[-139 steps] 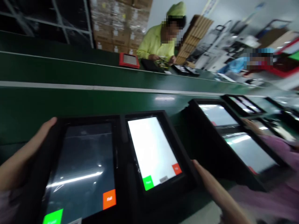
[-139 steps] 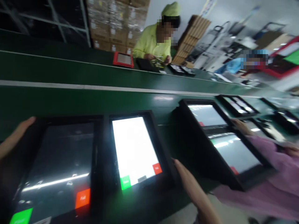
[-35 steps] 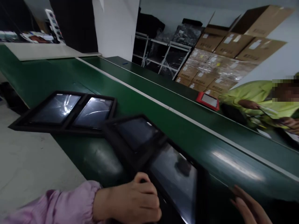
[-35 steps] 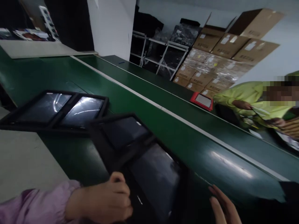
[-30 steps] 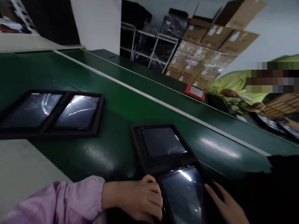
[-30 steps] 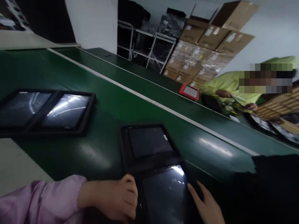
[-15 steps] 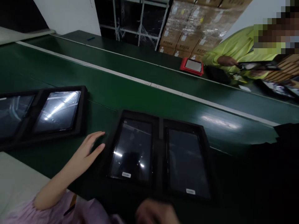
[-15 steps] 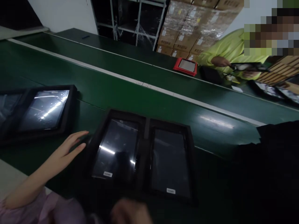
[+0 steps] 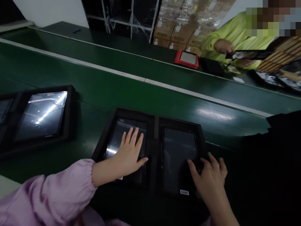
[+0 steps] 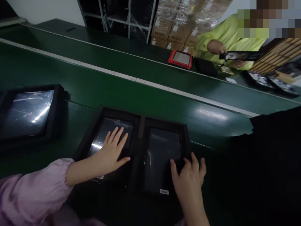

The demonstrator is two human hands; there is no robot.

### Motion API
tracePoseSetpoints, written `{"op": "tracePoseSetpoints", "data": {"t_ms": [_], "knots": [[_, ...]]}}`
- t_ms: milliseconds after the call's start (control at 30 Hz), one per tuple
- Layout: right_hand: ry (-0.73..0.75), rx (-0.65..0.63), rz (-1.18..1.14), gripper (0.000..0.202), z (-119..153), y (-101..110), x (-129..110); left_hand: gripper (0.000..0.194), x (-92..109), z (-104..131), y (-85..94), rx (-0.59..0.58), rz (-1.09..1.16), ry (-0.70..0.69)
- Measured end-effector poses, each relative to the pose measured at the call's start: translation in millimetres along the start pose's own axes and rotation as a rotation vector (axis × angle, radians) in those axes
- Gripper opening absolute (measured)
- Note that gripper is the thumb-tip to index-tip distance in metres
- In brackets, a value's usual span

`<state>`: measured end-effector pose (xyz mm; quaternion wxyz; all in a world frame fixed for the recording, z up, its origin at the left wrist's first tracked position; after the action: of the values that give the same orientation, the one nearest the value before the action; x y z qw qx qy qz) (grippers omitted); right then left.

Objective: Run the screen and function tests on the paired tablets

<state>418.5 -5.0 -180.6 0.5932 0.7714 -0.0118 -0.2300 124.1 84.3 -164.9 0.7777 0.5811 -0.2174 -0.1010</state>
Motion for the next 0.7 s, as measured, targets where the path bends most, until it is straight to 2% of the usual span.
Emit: {"op": "tracePoseSetpoints", "data": {"t_ms": [100,267,367,433,567,700], "knots": [[-0.033,-0.013,-0.054,0.097,-2,4,-2,0.091,16,-10,-4.3,0.001,-0.005,-0.033],[-0.177,-0.116,-0.118,0.086,32,8,2,0.089,0,-1,-2.0,0.064,0.009,-0.040],[-0.126,-0.106,-0.140,0.082,39,9,-5,0.089,-6,-4,6.4,0.089,-0.013,-0.053],[-0.048,-0.077,-0.133,0.080,28,10,-12,0.086,-4,-19,17.5,0.133,-0.046,-0.062],[0.100,-0.065,-0.135,0.077,-14,7,-29,0.086,2,-68,39.3,0.222,-0.082,-0.030],[0.084,0.018,-0.085,0.080,-44,3,-32,0.083,-7,-103,46.6,0.275,-0.045,0.014]]}}
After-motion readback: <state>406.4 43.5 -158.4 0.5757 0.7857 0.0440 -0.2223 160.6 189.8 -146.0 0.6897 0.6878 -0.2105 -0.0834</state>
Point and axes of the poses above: each hand's wrist, its own z-axis away from the middle knuckle, its own y-axis out of the back of the hand, x = y × z, the point moved 8 cm from there along -z, towards the middle knuckle, and after that the axes turned 4 degrees about y, right-handed, at the moved point
